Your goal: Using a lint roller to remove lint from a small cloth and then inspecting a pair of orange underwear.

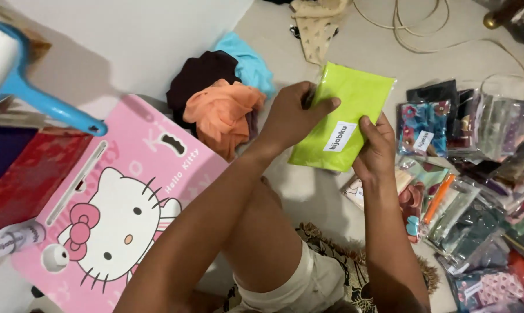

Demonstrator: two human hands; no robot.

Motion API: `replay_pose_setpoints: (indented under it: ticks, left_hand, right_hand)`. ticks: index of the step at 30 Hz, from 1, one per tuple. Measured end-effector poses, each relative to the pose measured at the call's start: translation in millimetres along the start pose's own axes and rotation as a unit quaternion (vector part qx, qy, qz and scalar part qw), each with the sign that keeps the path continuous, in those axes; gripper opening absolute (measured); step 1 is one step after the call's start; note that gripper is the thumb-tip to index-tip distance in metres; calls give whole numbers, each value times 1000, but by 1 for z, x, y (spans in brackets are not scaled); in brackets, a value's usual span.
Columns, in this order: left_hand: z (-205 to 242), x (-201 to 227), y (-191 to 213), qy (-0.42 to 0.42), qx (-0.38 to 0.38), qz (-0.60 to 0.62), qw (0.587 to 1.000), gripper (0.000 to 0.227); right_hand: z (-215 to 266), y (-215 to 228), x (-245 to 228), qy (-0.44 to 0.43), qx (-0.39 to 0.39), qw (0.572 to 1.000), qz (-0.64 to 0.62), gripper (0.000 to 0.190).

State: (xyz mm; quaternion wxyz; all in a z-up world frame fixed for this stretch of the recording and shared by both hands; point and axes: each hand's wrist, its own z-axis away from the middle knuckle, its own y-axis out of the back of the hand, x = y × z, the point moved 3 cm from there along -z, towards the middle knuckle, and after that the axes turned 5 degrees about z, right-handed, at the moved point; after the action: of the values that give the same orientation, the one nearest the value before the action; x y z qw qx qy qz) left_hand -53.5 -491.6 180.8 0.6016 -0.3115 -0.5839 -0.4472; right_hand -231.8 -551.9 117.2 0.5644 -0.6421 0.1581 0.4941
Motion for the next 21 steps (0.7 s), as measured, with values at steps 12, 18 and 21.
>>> replay_pose_setpoints:
  ticks: [12,18,21]
  left_hand:
    - [6,15,-15,3,-118,140,983,32]
    - [2,2,-6,-31,-65,144,987,29]
    - [2,3,-1,-3,-2,95,995,28]
  right_hand:
    - [-58,51,10,-26,-200,979,-29,138]
    - [-73,70,27,6,-207,973,-98,103]
    - [-45,31,3,33,-72,996,-52,40]
